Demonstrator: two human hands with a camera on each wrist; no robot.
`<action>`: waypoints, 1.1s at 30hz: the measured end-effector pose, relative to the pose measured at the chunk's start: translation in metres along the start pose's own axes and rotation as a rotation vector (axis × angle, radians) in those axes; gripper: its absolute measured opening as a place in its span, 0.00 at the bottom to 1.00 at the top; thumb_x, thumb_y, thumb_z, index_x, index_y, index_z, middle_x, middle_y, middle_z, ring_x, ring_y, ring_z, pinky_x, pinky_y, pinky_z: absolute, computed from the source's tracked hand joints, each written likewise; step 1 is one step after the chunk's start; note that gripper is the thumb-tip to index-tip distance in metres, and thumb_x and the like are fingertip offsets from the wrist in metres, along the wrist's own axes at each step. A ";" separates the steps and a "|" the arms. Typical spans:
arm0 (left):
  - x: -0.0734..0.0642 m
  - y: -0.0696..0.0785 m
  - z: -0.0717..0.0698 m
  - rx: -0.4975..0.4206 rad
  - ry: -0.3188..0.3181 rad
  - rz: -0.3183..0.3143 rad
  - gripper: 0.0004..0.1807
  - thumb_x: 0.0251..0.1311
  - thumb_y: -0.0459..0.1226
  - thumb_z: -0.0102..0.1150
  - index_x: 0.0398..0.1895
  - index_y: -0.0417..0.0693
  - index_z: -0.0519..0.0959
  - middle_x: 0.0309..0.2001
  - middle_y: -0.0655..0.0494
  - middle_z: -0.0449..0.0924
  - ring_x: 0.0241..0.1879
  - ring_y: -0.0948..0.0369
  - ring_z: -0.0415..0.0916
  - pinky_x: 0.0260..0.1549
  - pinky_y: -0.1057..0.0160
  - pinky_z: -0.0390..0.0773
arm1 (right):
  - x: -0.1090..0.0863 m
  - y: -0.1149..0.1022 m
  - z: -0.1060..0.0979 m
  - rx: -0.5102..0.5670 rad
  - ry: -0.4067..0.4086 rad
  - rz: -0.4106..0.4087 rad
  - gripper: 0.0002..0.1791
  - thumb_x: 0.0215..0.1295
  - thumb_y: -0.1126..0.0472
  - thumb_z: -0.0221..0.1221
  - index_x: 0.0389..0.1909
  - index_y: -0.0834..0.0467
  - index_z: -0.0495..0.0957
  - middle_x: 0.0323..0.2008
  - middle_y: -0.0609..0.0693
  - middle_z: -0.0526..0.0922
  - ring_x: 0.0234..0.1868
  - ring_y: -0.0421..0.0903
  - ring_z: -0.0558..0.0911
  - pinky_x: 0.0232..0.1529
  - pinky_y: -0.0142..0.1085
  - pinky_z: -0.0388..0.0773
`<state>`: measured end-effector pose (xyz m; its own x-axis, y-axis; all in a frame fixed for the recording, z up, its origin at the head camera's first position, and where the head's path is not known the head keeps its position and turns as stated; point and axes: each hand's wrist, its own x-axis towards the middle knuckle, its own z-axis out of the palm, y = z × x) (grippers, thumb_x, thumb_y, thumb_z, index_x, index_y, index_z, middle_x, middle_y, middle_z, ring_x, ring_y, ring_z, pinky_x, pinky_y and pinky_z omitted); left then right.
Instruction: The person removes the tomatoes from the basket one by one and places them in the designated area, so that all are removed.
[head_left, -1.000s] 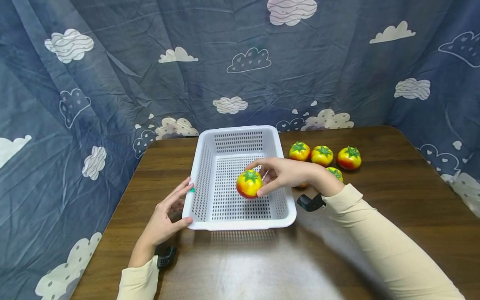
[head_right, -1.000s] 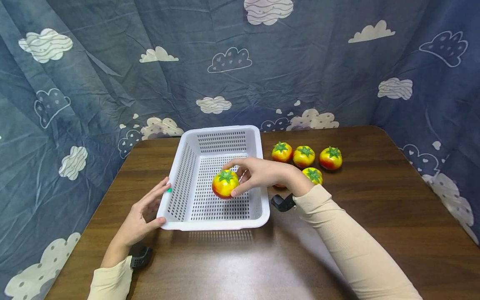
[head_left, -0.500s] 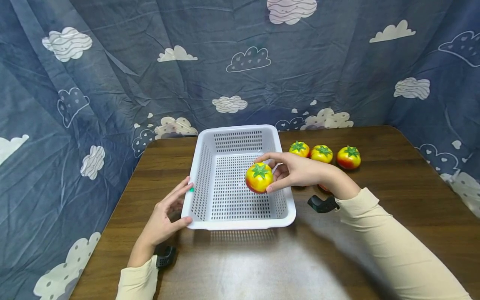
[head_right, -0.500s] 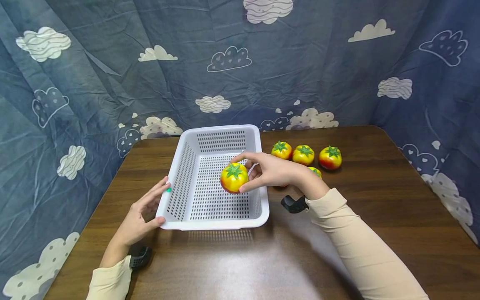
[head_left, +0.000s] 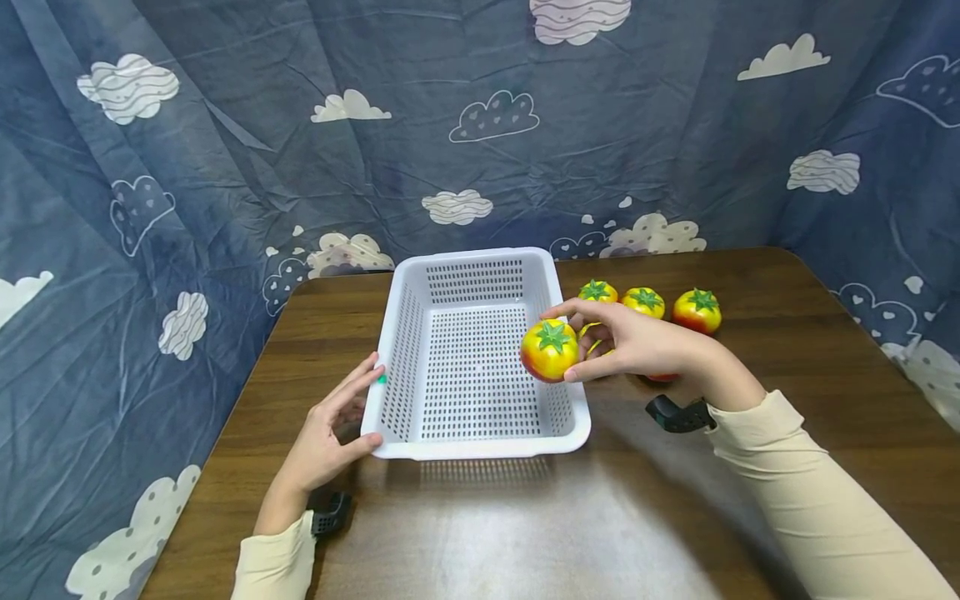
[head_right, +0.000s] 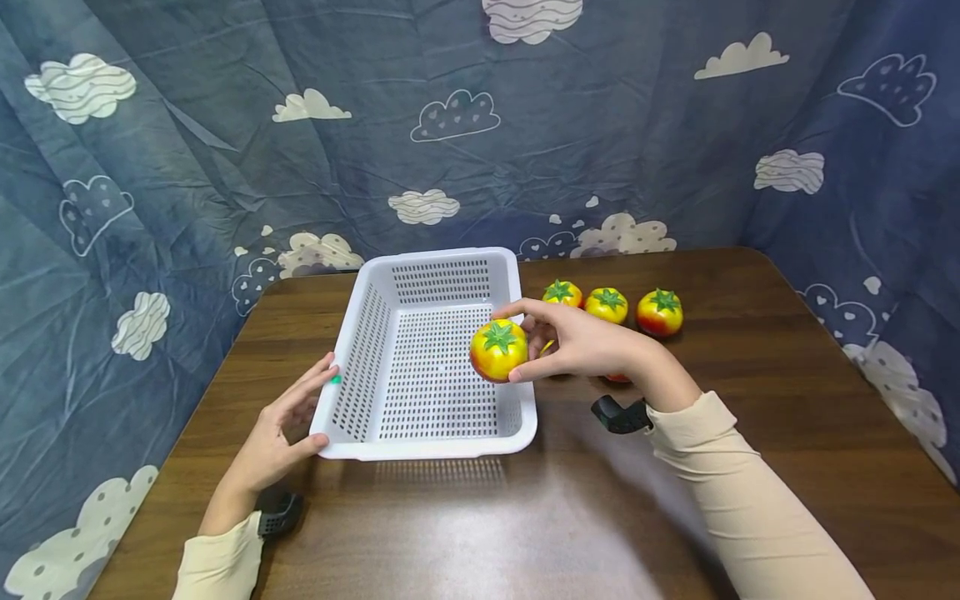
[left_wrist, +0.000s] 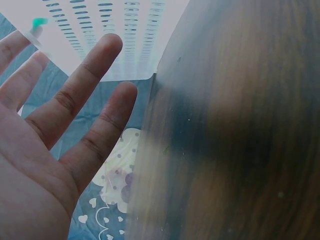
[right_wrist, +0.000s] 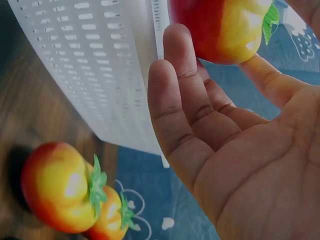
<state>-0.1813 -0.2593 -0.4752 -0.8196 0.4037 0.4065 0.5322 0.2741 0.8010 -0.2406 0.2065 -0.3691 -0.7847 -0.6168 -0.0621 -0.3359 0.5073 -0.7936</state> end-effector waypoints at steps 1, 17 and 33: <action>0.000 0.000 0.000 0.000 0.000 0.002 0.47 0.53 0.29 0.77 0.79 0.45 0.70 0.85 0.47 0.59 0.48 0.63 0.87 0.47 0.64 0.87 | -0.002 0.000 -0.001 0.005 0.007 0.007 0.41 0.60 0.49 0.79 0.73 0.39 0.72 0.53 0.53 0.81 0.45 0.51 0.85 0.52 0.42 0.86; -0.001 0.000 0.000 0.007 0.000 -0.024 0.46 0.55 0.31 0.77 0.80 0.49 0.70 0.86 0.52 0.59 0.48 0.63 0.87 0.47 0.64 0.87 | -0.036 0.018 -0.009 0.006 0.113 0.038 0.41 0.61 0.53 0.79 0.73 0.42 0.71 0.52 0.54 0.80 0.44 0.51 0.84 0.47 0.35 0.85; -0.001 -0.001 0.001 0.016 0.000 -0.017 0.46 0.56 0.32 0.77 0.80 0.47 0.70 0.85 0.49 0.59 0.48 0.63 0.86 0.47 0.63 0.87 | -0.059 0.036 -0.013 -0.011 0.175 0.129 0.40 0.64 0.51 0.75 0.75 0.42 0.69 0.57 0.54 0.77 0.49 0.53 0.82 0.50 0.36 0.83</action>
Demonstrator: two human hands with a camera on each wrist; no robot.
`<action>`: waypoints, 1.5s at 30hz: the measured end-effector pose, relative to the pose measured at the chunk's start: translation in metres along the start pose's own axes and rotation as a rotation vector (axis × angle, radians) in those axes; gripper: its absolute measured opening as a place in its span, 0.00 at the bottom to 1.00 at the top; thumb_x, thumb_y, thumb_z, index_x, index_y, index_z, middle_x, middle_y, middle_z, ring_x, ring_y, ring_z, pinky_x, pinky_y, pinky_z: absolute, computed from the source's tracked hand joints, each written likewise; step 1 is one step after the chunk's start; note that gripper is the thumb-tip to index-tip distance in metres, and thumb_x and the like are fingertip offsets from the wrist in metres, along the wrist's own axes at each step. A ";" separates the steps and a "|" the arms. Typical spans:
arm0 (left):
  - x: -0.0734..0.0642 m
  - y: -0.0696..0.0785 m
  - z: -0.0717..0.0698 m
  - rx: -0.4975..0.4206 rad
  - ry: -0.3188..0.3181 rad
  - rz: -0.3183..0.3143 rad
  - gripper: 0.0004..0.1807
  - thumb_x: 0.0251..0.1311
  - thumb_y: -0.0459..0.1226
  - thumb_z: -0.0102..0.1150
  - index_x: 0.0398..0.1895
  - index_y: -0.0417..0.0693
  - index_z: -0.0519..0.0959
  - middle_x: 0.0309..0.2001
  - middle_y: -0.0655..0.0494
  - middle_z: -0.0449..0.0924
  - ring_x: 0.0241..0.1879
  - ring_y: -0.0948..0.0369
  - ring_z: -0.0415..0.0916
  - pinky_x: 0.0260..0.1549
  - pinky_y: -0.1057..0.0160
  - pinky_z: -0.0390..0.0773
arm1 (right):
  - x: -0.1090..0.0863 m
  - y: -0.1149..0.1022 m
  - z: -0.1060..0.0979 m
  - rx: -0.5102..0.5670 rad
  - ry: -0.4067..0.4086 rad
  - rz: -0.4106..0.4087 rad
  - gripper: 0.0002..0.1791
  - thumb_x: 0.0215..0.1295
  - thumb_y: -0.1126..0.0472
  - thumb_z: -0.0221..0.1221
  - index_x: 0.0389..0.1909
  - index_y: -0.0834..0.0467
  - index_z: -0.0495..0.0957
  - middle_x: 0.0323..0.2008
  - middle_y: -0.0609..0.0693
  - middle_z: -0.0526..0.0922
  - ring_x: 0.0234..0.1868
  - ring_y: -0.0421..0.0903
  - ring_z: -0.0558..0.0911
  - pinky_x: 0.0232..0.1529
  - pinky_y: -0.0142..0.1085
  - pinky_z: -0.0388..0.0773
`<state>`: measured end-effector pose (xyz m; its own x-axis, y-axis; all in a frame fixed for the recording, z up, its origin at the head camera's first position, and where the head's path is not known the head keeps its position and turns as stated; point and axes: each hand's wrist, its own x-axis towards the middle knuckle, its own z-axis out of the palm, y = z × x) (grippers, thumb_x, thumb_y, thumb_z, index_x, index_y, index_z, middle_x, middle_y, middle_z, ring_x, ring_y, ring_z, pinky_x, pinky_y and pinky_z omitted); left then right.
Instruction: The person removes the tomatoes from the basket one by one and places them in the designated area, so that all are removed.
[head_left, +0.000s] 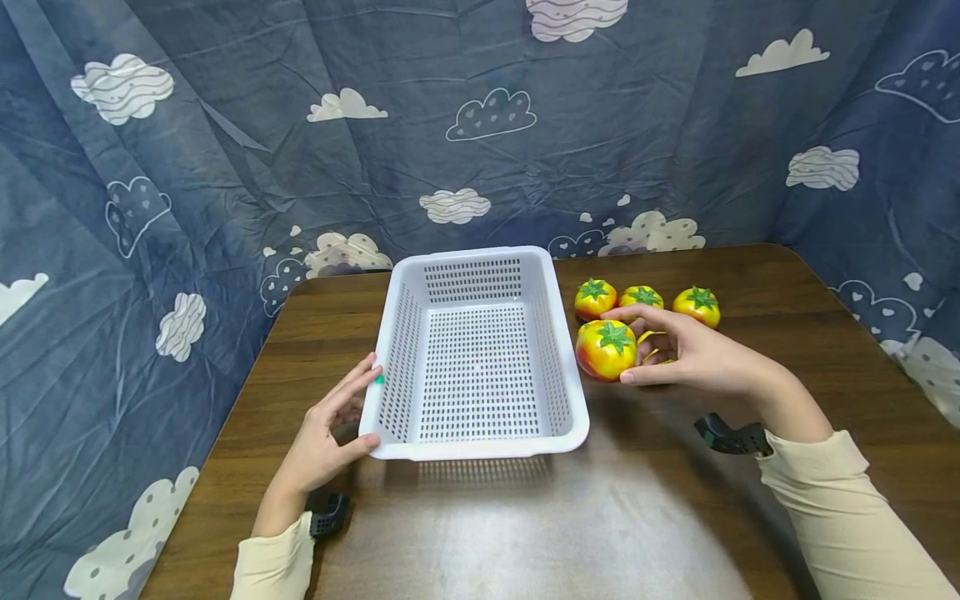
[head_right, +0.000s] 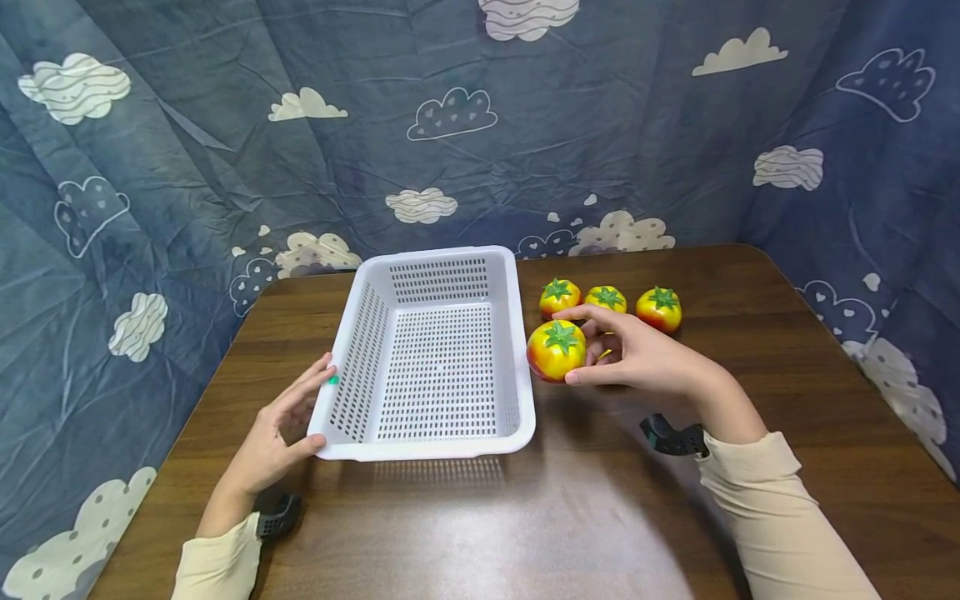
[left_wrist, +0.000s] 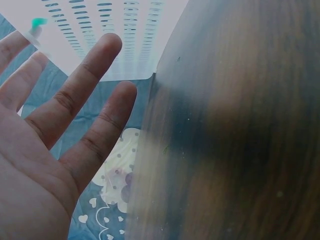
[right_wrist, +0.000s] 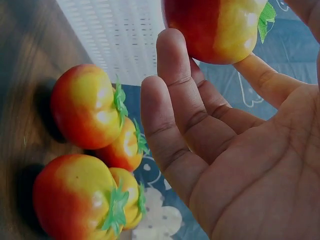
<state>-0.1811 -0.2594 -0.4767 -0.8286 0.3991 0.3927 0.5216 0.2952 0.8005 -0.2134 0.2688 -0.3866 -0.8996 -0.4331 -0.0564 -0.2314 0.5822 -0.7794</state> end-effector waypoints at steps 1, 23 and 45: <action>0.000 0.001 0.000 -0.001 0.000 -0.005 0.46 0.55 0.31 0.76 0.80 0.48 0.70 0.85 0.50 0.59 0.48 0.63 0.86 0.47 0.63 0.87 | -0.001 0.001 0.000 -0.001 0.004 0.001 0.40 0.64 0.51 0.75 0.75 0.42 0.69 0.58 0.54 0.77 0.49 0.53 0.82 0.50 0.35 0.83; 0.000 0.000 0.001 -0.001 0.003 -0.009 0.46 0.54 0.29 0.75 0.80 0.48 0.70 0.86 0.50 0.59 0.48 0.63 0.86 0.46 0.64 0.86 | -0.011 0.025 0.001 0.052 0.027 -0.039 0.37 0.66 0.58 0.74 0.74 0.46 0.70 0.56 0.58 0.74 0.44 0.48 0.84 0.46 0.34 0.85; 0.001 0.002 0.000 -0.006 -0.006 -0.012 0.47 0.54 0.30 0.77 0.80 0.47 0.70 0.86 0.50 0.58 0.48 0.63 0.86 0.49 0.65 0.86 | -0.029 0.050 -0.009 0.036 0.090 -0.044 0.38 0.65 0.64 0.74 0.75 0.50 0.70 0.46 0.56 0.78 0.38 0.46 0.83 0.40 0.32 0.84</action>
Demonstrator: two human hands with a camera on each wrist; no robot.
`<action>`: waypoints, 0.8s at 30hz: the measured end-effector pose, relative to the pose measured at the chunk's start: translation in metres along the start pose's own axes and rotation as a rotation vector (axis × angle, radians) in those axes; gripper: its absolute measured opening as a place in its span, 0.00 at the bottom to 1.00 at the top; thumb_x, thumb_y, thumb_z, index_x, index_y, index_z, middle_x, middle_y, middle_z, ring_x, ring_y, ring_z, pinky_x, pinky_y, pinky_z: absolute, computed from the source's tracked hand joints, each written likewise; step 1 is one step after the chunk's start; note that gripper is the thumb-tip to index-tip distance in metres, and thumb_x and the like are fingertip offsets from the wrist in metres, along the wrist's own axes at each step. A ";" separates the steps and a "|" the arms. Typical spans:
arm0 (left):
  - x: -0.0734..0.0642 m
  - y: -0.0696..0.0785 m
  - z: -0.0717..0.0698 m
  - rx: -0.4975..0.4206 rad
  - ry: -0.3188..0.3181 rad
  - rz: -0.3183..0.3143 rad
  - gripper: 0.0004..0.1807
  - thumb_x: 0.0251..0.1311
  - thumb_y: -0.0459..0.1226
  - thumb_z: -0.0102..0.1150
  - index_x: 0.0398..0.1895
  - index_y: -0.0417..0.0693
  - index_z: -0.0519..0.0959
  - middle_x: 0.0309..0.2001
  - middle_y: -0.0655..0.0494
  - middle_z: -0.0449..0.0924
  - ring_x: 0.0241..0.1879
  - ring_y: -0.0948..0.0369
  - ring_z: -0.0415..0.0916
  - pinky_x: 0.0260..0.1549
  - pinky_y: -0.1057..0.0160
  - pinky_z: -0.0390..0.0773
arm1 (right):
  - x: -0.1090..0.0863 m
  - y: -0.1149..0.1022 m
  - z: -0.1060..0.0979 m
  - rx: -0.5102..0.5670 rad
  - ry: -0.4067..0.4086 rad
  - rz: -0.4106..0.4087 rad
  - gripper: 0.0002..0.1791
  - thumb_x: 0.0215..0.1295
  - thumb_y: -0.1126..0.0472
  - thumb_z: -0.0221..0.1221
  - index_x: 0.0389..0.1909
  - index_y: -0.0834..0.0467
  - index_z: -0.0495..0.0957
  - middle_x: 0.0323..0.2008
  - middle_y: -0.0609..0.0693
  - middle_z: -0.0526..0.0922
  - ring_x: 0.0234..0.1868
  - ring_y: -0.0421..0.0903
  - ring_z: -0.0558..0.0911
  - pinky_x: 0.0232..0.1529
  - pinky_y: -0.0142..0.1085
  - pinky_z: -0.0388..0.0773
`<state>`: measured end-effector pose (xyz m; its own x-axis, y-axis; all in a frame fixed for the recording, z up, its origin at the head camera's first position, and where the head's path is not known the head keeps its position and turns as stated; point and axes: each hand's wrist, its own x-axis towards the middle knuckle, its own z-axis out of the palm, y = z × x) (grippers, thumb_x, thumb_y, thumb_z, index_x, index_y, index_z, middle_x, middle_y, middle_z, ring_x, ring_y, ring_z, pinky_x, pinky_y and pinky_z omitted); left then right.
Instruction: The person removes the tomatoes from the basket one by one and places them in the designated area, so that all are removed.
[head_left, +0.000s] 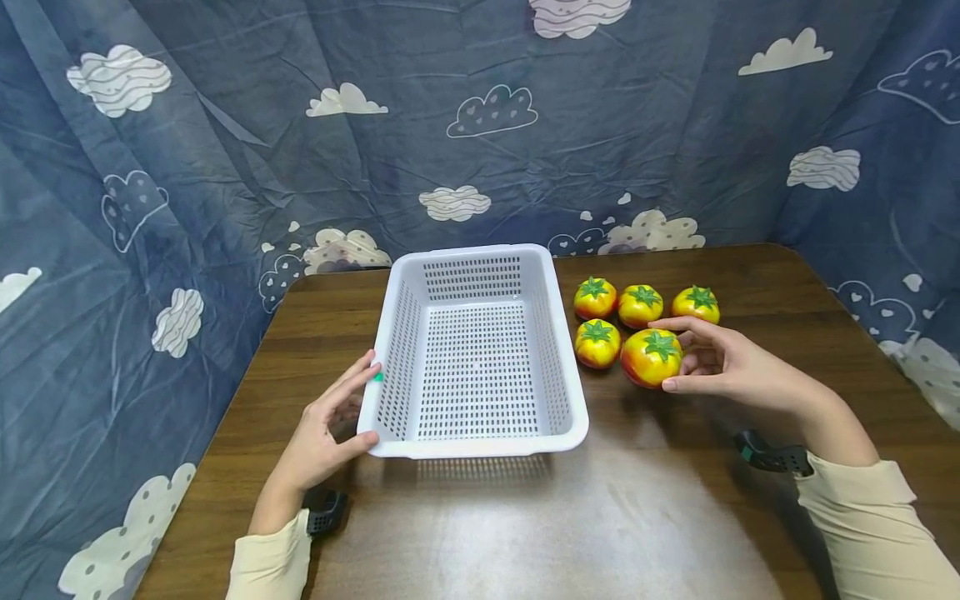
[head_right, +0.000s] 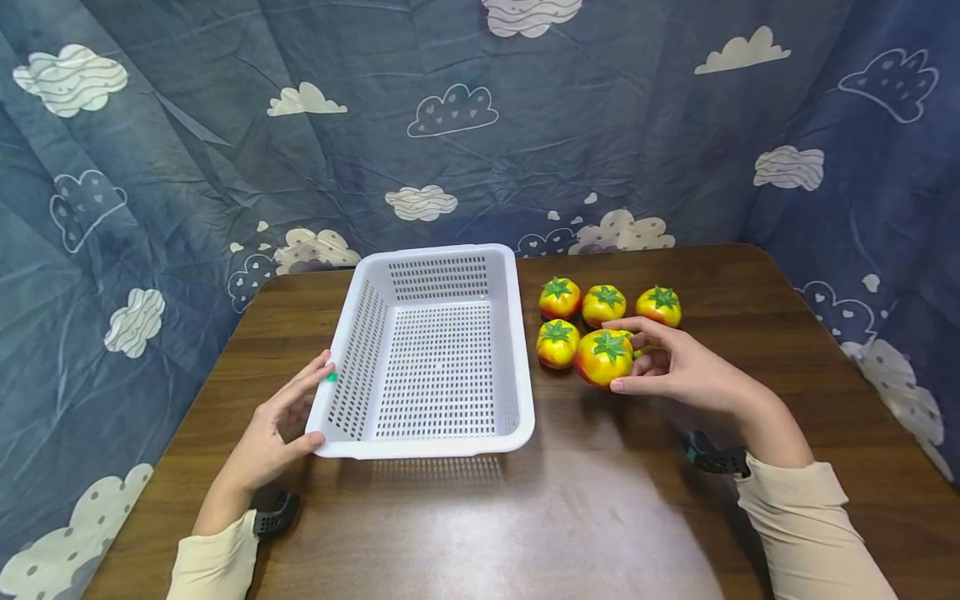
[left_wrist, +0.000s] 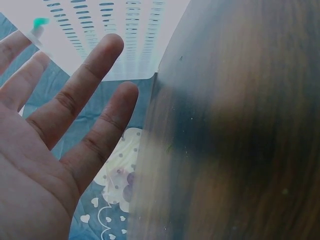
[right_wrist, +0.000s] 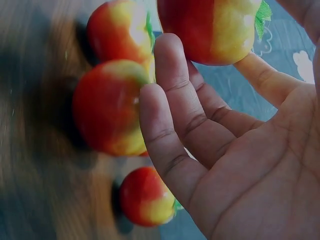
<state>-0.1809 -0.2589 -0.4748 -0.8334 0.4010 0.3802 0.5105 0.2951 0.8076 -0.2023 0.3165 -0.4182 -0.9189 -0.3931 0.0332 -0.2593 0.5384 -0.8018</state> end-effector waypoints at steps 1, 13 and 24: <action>0.000 0.001 0.000 0.002 -0.001 -0.006 0.47 0.55 0.30 0.77 0.80 0.48 0.70 0.86 0.51 0.59 0.48 0.63 0.86 0.49 0.64 0.86 | -0.001 0.002 -0.001 0.002 0.002 0.005 0.38 0.65 0.64 0.74 0.75 0.51 0.70 0.46 0.55 0.78 0.39 0.46 0.83 0.40 0.32 0.84; 0.000 0.002 0.000 0.021 -0.005 -0.032 0.46 0.56 0.32 0.76 0.81 0.51 0.70 0.86 0.52 0.58 0.48 0.62 0.86 0.48 0.63 0.86 | -0.010 0.027 -0.009 0.014 0.027 0.066 0.39 0.66 0.66 0.72 0.77 0.52 0.68 0.48 0.53 0.80 0.39 0.46 0.86 0.41 0.31 0.85; 0.000 0.006 0.000 0.015 0.001 -0.036 0.47 0.55 0.32 0.76 0.81 0.52 0.70 0.86 0.55 0.58 0.48 0.62 0.85 0.50 0.63 0.86 | -0.011 0.033 -0.010 -0.015 0.037 0.075 0.40 0.66 0.65 0.72 0.77 0.51 0.68 0.48 0.54 0.80 0.40 0.45 0.85 0.41 0.31 0.85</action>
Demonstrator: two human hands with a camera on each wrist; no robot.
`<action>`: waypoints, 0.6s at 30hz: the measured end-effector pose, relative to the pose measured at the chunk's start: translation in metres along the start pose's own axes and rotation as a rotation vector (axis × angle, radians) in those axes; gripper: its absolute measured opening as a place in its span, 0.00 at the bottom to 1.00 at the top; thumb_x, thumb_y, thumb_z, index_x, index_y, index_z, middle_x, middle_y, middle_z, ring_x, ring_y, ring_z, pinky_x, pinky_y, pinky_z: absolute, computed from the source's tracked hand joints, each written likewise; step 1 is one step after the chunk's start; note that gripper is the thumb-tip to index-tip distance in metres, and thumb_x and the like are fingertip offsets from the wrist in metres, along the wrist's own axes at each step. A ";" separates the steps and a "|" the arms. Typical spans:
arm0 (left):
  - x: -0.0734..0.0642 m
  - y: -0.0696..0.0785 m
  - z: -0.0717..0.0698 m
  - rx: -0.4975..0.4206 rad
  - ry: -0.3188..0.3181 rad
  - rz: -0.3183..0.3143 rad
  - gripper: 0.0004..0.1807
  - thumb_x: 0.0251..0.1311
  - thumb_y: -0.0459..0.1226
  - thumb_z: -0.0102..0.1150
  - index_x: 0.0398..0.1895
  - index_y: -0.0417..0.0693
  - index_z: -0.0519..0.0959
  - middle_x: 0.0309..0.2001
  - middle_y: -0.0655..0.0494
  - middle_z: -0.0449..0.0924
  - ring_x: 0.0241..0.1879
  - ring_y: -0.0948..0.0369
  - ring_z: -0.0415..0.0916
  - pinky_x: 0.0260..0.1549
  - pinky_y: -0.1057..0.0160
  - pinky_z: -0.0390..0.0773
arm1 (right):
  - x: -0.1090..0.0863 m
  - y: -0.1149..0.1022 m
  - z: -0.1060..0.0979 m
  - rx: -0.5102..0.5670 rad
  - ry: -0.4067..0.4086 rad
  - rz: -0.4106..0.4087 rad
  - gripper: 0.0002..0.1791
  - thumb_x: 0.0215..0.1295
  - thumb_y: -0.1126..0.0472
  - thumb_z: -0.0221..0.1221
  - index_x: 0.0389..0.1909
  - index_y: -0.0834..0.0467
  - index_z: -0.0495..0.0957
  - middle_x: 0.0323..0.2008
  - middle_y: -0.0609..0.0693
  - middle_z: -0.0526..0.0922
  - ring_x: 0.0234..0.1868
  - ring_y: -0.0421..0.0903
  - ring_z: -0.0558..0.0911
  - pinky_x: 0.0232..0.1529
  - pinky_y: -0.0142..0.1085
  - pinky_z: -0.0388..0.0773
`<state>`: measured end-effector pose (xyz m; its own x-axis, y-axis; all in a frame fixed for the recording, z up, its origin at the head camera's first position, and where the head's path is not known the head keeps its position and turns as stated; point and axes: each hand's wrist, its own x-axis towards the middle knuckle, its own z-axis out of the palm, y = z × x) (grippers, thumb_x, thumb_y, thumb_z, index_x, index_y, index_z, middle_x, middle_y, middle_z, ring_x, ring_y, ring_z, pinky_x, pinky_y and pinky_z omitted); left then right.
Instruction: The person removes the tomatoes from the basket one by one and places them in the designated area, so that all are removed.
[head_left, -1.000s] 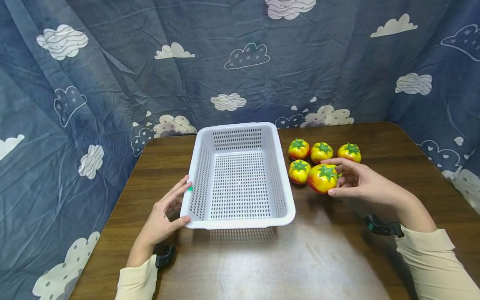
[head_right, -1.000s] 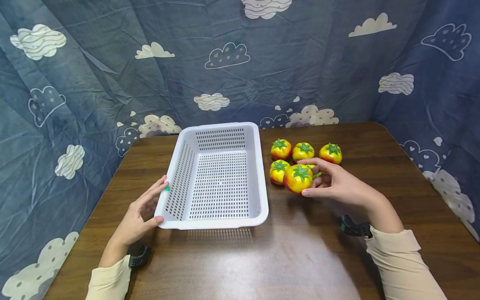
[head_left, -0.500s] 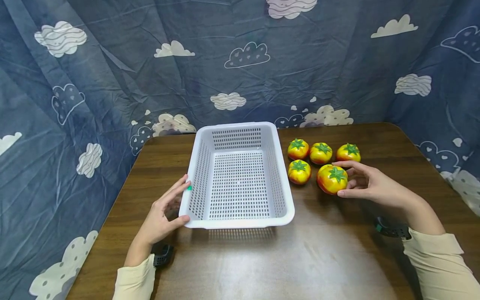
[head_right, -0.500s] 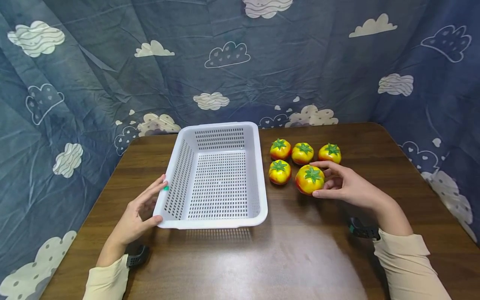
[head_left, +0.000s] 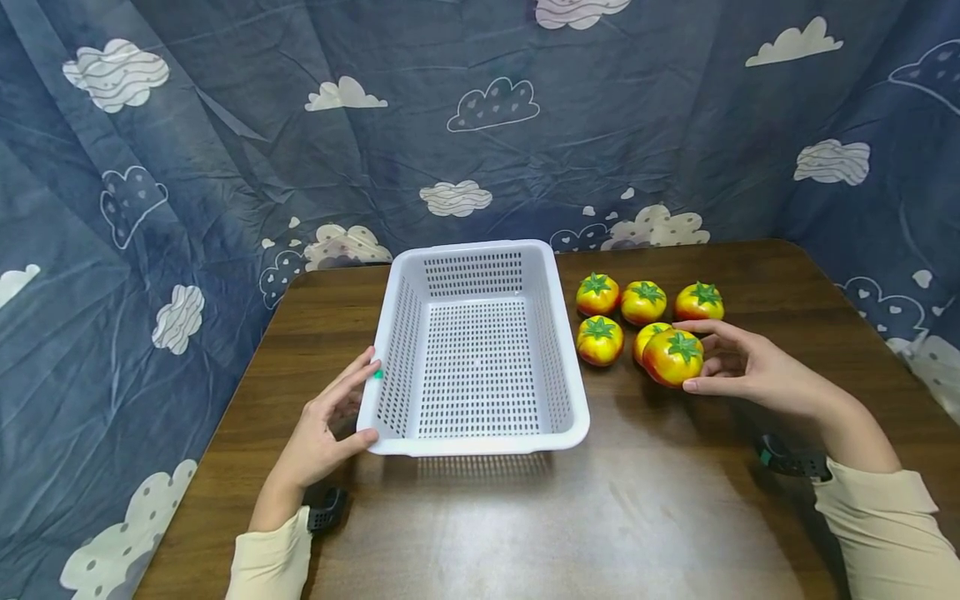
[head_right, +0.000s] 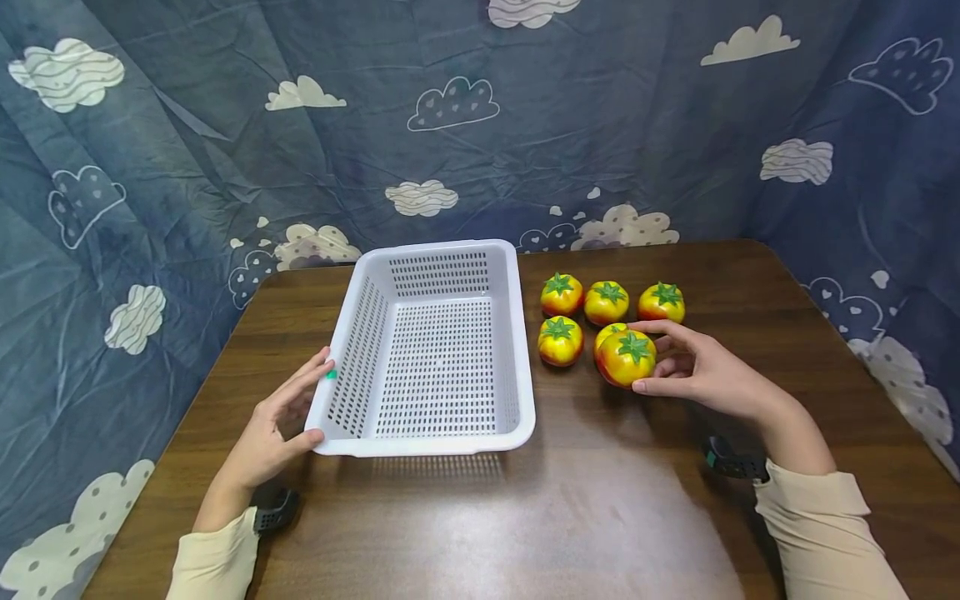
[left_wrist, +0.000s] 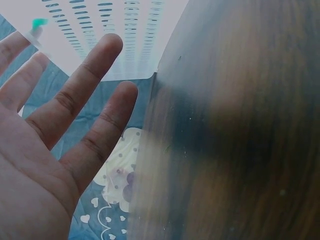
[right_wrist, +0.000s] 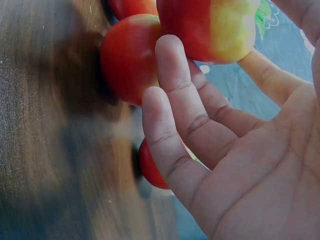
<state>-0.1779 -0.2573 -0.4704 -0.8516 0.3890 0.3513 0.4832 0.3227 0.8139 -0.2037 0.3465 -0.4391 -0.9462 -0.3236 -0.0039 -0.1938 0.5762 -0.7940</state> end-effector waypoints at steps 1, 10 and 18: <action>0.000 0.000 0.000 -0.002 0.000 0.003 0.46 0.55 0.32 0.76 0.81 0.51 0.70 0.86 0.54 0.58 0.48 0.62 0.85 0.50 0.63 0.86 | 0.000 0.000 0.000 0.002 0.000 -0.002 0.40 0.66 0.65 0.72 0.77 0.51 0.68 0.48 0.54 0.80 0.40 0.45 0.85 0.40 0.32 0.85; 0.000 0.001 0.000 -0.008 0.001 -0.007 0.46 0.55 0.32 0.76 0.81 0.54 0.70 0.86 0.55 0.58 0.49 0.62 0.85 0.50 0.63 0.86 | -0.006 0.002 -0.007 -0.010 0.030 0.005 0.40 0.66 0.65 0.73 0.76 0.49 0.68 0.48 0.52 0.81 0.40 0.44 0.84 0.41 0.31 0.84; 0.001 0.001 0.001 -0.013 0.001 -0.010 0.46 0.55 0.31 0.75 0.81 0.53 0.70 0.86 0.56 0.58 0.50 0.62 0.85 0.50 0.64 0.86 | -0.010 0.006 -0.018 -0.024 0.034 0.049 0.39 0.68 0.61 0.72 0.77 0.48 0.67 0.49 0.49 0.82 0.42 0.44 0.85 0.43 0.30 0.84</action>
<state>-0.1784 -0.2563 -0.4699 -0.8565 0.3849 0.3440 0.4722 0.3150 0.8233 -0.1995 0.3665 -0.4330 -0.9630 -0.2686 -0.0216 -0.1523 0.6088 -0.7785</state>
